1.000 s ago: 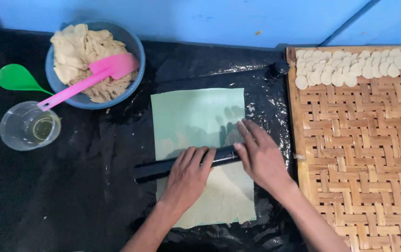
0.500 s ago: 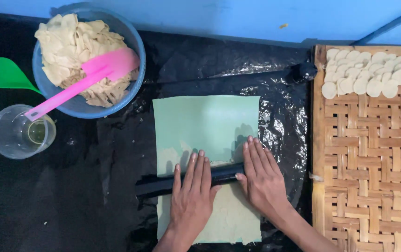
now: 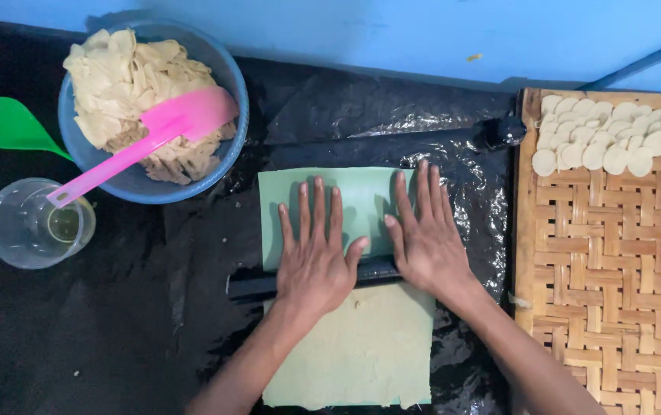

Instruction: The recorder uses a rolling tool to flatten small portions of food paste on a mat.

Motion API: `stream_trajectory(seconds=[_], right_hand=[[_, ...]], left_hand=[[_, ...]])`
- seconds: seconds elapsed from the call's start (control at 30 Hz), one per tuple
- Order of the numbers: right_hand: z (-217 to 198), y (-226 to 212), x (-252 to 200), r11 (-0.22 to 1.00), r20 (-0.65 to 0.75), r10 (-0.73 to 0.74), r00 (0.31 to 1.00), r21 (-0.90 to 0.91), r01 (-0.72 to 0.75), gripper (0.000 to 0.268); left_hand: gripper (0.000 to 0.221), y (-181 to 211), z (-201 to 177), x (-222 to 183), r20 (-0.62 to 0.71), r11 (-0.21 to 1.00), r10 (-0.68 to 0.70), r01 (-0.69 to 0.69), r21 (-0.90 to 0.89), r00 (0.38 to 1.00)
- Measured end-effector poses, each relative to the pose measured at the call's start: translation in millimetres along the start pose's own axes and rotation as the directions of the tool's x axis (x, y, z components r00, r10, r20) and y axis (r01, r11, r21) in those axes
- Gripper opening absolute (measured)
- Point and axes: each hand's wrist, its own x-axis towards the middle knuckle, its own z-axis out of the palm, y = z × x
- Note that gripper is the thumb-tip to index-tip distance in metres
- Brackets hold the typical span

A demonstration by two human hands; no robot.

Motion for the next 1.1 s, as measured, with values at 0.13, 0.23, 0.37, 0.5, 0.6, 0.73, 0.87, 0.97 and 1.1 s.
stream_trajectory(seconds=[0.13,0.23,0.37,0.5,0.6,0.73,0.87,0.97,1.1], right_hand=[[0,2,21,1.000,-0.115,0.023,0.993,-0.002,-0.023,0.063],[4,4,24,0.999,-0.219,0.028,0.975,-0.031,-0.035,0.060],[8,9,29,0.998,-0.363,0.035,0.931,-0.043,-0.055,0.054],[6,10,22,0.999,-0.457,0.054,0.888,0.030,-0.045,0.045],[-2,4,11,0.994,-0.480,0.064,0.875,0.109,-0.012,0.039],[-26,-14,-28,0.988,-0.434,0.053,0.900,0.153,0.016,0.037],[-30,-26,-86,0.991,-0.286,-0.025,0.958,0.121,0.062,0.042],[-14,-28,-114,0.994,-0.211,-0.069,0.975,0.063,0.084,0.048],[8,-28,-130,0.997,-0.092,-0.073,0.993,-0.045,0.069,0.057]], left_hand=[[0.081,-7,-4,16,-0.078,0.999,0.007,-0.010,-0.033,0.997],[0.075,-8,-9,6,-0.258,0.996,0.082,-0.086,-0.001,0.963],[0.050,-15,-9,-30,-0.306,0.976,0.206,-0.218,-0.007,0.929],[0.049,-22,-15,-61,-0.121,0.965,0.253,-0.259,-0.039,0.960],[0.052,-22,-24,-60,-0.015,0.953,0.300,-0.300,0.033,0.954],[0.049,-11,-38,-73,-0.001,0.934,0.346,-0.344,0.099,0.938],[0.047,9,-35,-110,-0.040,0.938,0.345,-0.342,0.062,0.938],[0.046,17,-22,-126,-0.032,0.960,0.278,-0.279,-0.014,0.960],[0.052,20,4,-142,-0.026,0.986,0.141,-0.143,-0.082,0.990]])
